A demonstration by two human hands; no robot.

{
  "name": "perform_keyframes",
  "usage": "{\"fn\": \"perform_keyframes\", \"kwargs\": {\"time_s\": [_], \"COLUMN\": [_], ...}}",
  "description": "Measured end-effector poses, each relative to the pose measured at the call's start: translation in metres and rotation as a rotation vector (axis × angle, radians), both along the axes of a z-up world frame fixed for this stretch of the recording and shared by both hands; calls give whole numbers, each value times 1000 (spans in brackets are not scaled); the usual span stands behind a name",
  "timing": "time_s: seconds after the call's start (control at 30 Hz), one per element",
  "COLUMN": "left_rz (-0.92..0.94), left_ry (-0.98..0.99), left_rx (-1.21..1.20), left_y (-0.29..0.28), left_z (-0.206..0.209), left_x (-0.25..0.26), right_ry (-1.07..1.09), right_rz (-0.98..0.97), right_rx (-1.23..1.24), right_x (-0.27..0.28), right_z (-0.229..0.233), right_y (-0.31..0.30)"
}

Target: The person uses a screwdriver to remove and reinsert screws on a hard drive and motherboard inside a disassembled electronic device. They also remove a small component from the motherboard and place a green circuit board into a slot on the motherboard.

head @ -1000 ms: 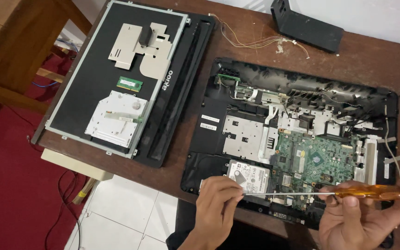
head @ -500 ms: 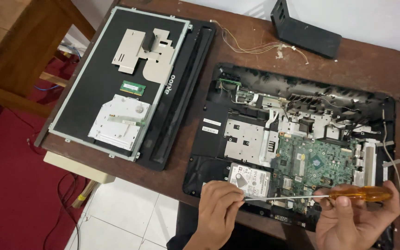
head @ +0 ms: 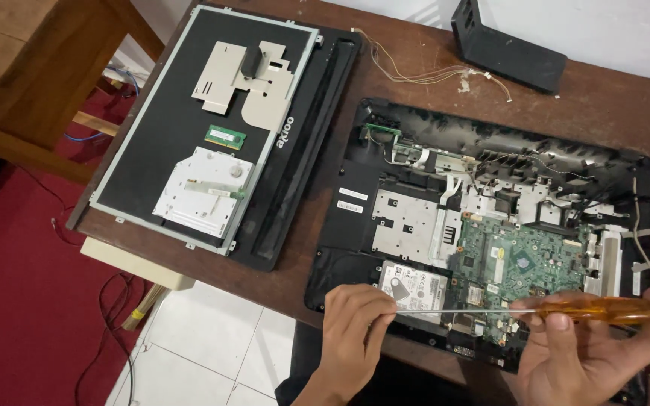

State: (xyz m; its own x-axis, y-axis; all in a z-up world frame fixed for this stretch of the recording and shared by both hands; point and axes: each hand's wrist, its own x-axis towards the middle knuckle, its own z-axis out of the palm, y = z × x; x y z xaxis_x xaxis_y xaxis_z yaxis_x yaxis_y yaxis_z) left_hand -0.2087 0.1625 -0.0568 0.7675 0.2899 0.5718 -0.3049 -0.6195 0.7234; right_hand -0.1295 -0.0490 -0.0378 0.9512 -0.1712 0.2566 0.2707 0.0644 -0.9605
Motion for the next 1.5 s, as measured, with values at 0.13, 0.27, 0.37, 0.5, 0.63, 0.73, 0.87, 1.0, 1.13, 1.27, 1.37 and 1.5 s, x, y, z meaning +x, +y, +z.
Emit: {"fn": "perform_keyframes", "kwargs": {"time_s": [0.13, 0.27, 0.37, 0.5, 0.63, 0.73, 0.87, 1.0, 1.13, 1.27, 1.37, 1.5], "left_rz": [9, 11, -6, 18, -14, 18, 67, 63, 35, 28, 46, 45], "left_ry": [26, 26, -10, 52, 140, 154, 139, 123, 162, 209, 206, 202], "left_rx": [-19, 41, 68, 67, 67, 151, 265, 281, 287, 280, 297, 288], "left_y": [2, 6, 9, 9, 13, 15, 19, 23, 23, 22, 21, 23], "left_z": [3, 6, 10, 7, 5, 4, 6, 5, 3, -2, -4, -3], "left_x": [-1, 1, 3, 1, 0, 2, 3, 3, 2, 1, 1, 1], "right_ry": [-18, -2, -30, -137, -125, -149, -169, -141, -212, -350, -359, -450], "right_rz": [9, -6, 31, 83, 166, 189, 161, 226, 336, 453, 489, 501], "right_rx": [-70, -100, -109, -117, -224, -260, -299, -177, -210, -262, -271, -288], "right_x": [0, 2, 2, 6, 4, 3, 1, 3, 9, 15, 11, 13], "right_z": [13, 25, 32, 30, 45, 47, 15, 12, 12, 15, 14, 13], "right_y": [9, 19, 26, 26, 32, 34, 20, 27, 29, 30, 32, 36]}}
